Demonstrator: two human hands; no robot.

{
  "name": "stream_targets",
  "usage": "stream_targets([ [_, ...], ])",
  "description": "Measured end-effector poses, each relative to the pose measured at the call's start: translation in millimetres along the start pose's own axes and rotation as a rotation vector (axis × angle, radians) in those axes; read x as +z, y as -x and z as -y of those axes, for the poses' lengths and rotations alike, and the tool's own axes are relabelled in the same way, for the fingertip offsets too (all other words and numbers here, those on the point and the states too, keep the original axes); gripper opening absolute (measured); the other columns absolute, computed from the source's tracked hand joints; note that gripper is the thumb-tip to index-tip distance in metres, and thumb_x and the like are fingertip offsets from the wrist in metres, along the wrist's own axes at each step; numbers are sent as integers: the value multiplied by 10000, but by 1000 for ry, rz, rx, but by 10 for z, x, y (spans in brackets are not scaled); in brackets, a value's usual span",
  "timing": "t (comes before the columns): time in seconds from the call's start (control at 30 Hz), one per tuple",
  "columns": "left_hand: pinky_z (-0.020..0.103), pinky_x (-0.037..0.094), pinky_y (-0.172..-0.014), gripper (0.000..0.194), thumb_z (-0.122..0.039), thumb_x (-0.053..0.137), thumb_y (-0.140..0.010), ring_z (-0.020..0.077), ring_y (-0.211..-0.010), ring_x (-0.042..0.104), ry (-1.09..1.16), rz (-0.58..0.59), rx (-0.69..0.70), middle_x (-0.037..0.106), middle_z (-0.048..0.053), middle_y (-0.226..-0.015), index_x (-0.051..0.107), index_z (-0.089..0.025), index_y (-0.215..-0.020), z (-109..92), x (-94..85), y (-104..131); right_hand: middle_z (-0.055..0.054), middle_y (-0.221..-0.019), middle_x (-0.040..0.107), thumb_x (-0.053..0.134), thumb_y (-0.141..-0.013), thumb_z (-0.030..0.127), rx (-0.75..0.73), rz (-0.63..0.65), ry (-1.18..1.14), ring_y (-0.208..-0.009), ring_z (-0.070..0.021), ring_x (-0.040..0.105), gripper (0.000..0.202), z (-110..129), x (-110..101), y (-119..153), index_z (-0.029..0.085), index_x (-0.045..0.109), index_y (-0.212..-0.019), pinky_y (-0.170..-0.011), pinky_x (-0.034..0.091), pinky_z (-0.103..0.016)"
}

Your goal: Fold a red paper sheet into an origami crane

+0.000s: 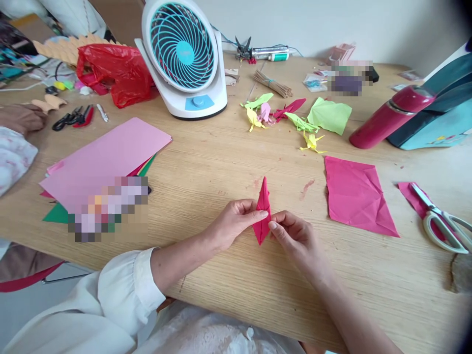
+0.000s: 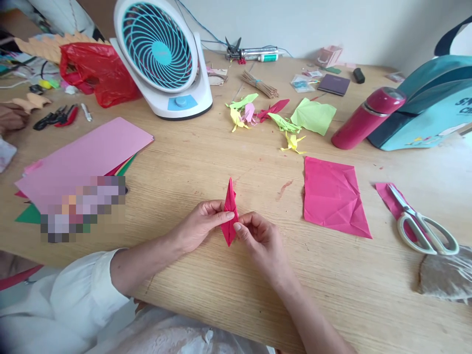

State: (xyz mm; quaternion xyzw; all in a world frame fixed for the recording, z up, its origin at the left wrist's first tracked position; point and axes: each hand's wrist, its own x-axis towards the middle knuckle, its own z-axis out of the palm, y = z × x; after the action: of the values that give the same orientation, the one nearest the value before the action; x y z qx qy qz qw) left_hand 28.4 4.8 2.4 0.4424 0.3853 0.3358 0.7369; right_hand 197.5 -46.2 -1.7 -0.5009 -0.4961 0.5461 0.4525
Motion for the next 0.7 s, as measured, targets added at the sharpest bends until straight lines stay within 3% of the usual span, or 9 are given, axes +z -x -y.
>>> stream_targets([
  [0.23, 227, 351, -618, 306, -382, 767, -733, 89, -643, 448, -171, 33, -7, 511, -37, -680, 580, -140, -718, -46, -31, 4, 22, -617, 515, 716, -839, 479, 53, -7, 86, -575, -107, 416, 346, -19, 30, 16, 181, 602, -704, -529, 344, -239],
  [0.4, 240, 351, -650, 229, -328, 732, -727, 102, -674, 468, -246, 77, -35, 544, -30, -711, 607, -139, -765, -99, -61, -8, 15, -642, 523, 635, -898, 468, 69, 25, 132, -600, -108, 433, 340, -12, 11, 29, 171, 606, -735, -557, 346, -240],
  [0.7, 232, 307, -574, 263, -358, 740, -735, 86, -602, 413, -287, 38, -5, 483, -47, -646, 590, -142, -723, -22, -74, -10, 8, -661, 547, 649, -893, 498, 47, 30, 81, -604, -108, 450, 353, -40, 9, 12, 165, 626, -778, -566, 366, -244],
])
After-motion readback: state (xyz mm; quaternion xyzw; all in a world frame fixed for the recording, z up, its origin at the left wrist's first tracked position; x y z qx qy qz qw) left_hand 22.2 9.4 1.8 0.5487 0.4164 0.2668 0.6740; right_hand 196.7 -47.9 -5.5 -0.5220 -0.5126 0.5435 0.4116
